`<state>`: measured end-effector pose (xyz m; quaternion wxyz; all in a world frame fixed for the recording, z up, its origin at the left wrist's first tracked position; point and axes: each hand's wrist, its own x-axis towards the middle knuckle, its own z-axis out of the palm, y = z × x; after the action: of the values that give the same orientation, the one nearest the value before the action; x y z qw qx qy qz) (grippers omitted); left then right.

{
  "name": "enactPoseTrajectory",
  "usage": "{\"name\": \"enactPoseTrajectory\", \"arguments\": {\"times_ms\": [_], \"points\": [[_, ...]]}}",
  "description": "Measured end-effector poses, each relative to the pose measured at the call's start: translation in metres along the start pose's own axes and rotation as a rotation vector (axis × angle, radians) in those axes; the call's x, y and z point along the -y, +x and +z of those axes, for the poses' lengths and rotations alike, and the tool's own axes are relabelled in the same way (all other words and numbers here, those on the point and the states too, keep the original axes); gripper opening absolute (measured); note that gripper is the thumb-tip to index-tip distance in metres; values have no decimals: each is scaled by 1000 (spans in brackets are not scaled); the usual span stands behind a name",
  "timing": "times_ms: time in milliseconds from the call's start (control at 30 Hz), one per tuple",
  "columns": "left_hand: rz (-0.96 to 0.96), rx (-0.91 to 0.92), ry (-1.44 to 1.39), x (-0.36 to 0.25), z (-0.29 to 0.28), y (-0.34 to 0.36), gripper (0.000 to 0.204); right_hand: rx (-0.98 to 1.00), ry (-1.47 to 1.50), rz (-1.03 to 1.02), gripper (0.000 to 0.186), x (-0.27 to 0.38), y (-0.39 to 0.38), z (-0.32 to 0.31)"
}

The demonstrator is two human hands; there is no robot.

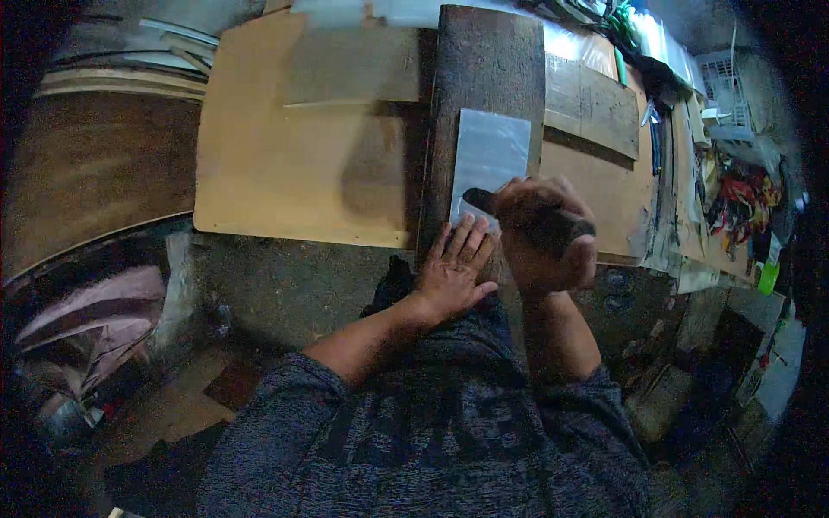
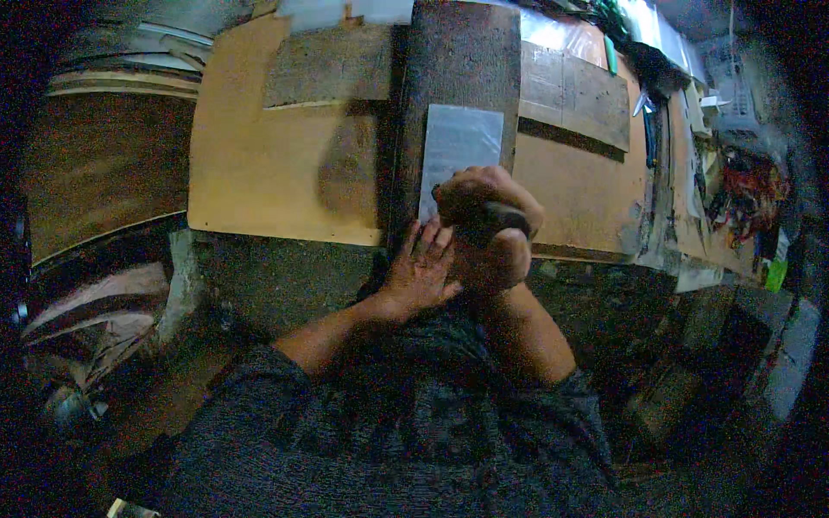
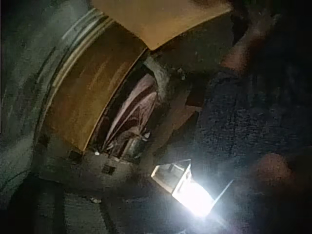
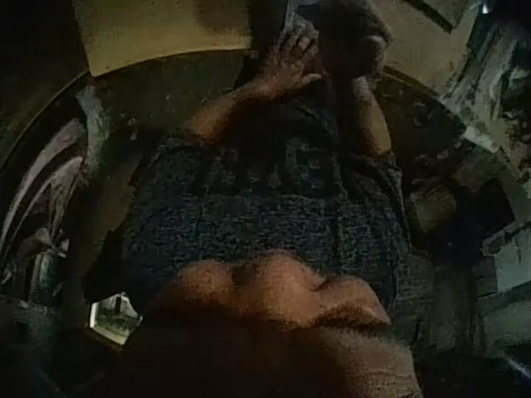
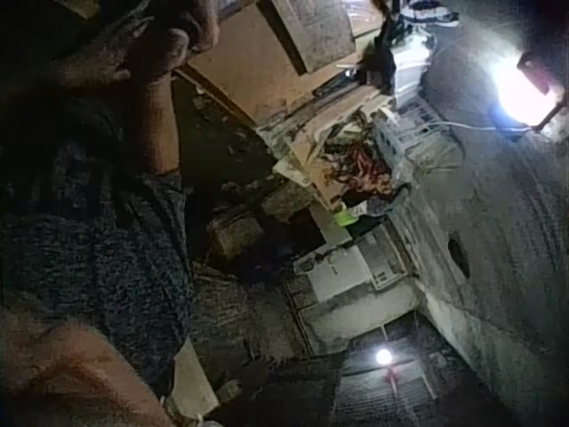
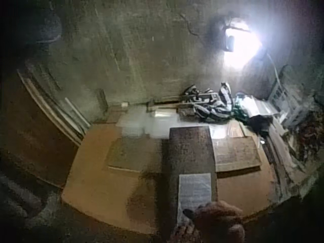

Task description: The person places two wooden planks on a workbench, then unrolls and cuts a strip of flexible veneer using a utility knife.

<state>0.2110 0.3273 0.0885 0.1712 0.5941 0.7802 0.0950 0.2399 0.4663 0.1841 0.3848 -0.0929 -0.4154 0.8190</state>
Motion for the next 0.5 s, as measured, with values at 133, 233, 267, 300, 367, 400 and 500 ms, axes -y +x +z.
{"name": "enactPoseTrajectory", "arguments": {"times_ms": [133,233,267,300,367,400,500], "points": [[-3,-74,27,0,0,2,84,48,116,-35,63,23,2,9],[10,-97,-14,1,4,2,81,159,-79,48,64,17,4,-9],[20,-102,-63,3,4,4,78,62,-70,31,64,15,-1,-10],[27,-106,-62,2,4,4,78,-36,-66,15,64,16,-5,-9],[18,-129,-26,2,4,3,85,-91,90,-8,65,23,-3,-8],[22,-130,-25,2,4,5,85,-111,140,-21,65,28,-3,-7],[2,-101,-65,1,5,1,89,-60,-49,-51,62,33,-5,-13]]}}
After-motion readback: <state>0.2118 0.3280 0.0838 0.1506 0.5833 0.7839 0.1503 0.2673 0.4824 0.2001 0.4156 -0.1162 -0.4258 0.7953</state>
